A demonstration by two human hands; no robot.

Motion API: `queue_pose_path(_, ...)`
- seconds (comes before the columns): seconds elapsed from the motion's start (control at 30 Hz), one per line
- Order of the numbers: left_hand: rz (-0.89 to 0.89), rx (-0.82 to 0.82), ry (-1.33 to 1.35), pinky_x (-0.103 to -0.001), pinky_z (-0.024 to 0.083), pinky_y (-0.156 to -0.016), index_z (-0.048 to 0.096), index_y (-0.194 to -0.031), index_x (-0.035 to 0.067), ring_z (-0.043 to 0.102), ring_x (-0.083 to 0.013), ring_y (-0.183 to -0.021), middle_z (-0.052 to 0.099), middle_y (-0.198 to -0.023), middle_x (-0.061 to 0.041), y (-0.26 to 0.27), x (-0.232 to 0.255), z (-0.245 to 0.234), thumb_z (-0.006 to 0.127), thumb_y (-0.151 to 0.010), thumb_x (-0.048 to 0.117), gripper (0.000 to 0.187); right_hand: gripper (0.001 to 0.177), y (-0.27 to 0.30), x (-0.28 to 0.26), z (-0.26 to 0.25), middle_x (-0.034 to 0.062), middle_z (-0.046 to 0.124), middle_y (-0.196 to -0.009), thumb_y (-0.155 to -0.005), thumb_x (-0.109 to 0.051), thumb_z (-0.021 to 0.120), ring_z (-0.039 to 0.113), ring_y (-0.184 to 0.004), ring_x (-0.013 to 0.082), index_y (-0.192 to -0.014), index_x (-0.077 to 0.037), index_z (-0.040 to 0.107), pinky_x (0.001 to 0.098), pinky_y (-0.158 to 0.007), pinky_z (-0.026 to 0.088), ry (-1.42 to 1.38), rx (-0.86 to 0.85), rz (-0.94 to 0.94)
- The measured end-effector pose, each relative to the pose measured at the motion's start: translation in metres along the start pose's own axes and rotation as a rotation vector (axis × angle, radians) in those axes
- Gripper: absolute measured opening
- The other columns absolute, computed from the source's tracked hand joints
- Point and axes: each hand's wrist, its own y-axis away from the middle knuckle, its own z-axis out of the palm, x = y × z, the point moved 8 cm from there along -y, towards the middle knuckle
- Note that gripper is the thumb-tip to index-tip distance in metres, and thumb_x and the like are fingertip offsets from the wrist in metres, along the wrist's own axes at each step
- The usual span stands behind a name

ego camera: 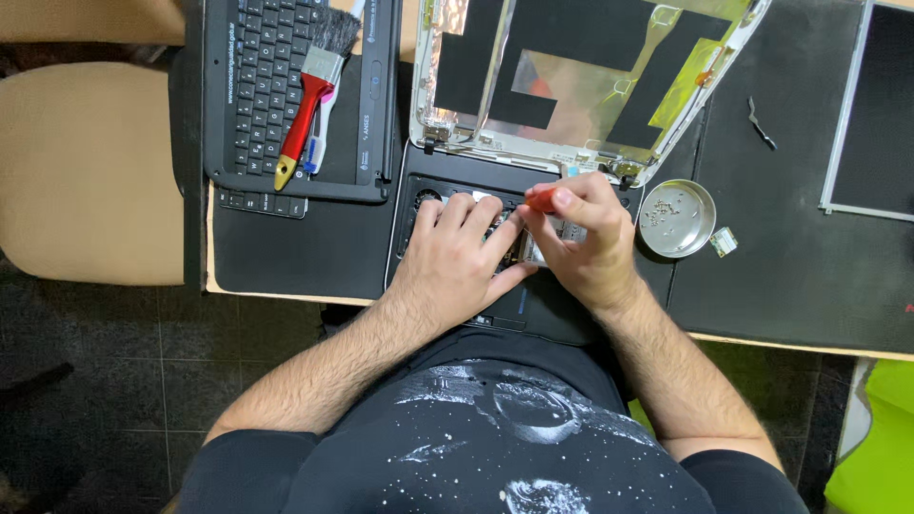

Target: The person uses a screwdriver to remove screws from a laptop's hard drive bay and places them in a metal container. They then remove the hard drive, insert a new one, and begin securing it with screws.

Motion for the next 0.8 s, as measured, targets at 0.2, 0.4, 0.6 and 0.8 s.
queue_pose_path(0.2,0.01,-0.005,0.016,-0.049,0.045,-0.095,0.078,-0.145,0.015,0.062,-0.0297,-0.116,0.06,-0.126,-0.007,-0.001,0.0,-0.002,0.084,-0.109,0.062,0.059,0.063,-0.02,-0.014,-0.004,0.0231,0.088,-0.125,-0.103,0.021,0.091,0.089,-0.099,0.0435,-0.151,-0.005,0.058,0.0516,-0.073,0.071,-0.017,0.001,-0.049)
queue_pose_path(0.4,0.007,-0.013,0.007,-0.049,0.046,-0.095,0.078,-0.143,0.015,0.061,-0.0283,-0.114,0.059,-0.124,-0.006,-0.002,0.001,-0.004,0.08,-0.113,0.066,0.059,0.053,-0.008,-0.006,-0.002,0.02,0.091,-0.12,-0.105,0.019,0.092,0.087,-0.092,0.0397,-0.148,-0.002,0.071,0.0461,-0.069,0.071,0.0,-0.005,0.003)
queue_pose_path(0.6,0.012,-0.027,0.009,-0.049,0.045,-0.096,0.078,-0.145,0.014,0.06,-0.0287,-0.115,0.058,-0.126,-0.007,-0.001,0.0,0.0,0.081,-0.112,0.064,0.06,0.067,-0.014,-0.009,-0.002,0.0227,0.089,-0.123,-0.1,0.022,0.093,0.088,-0.098,0.0419,-0.153,-0.005,0.063,0.0509,-0.069,0.074,-0.041,-0.013,-0.035)
queue_pose_path(0.8,0.01,-0.026,-0.003,-0.049,0.045,-0.095,0.081,-0.141,0.014,0.061,-0.0284,-0.115,0.059,-0.125,-0.007,0.0,0.0,0.001,0.082,-0.112,0.065,0.059,0.059,-0.001,0.003,0.0,0.0181,0.086,-0.112,-0.104,0.02,0.092,0.087,-0.094,0.0398,-0.148,-0.008,0.065,0.0464,-0.067,0.072,-0.027,-0.013,-0.005)
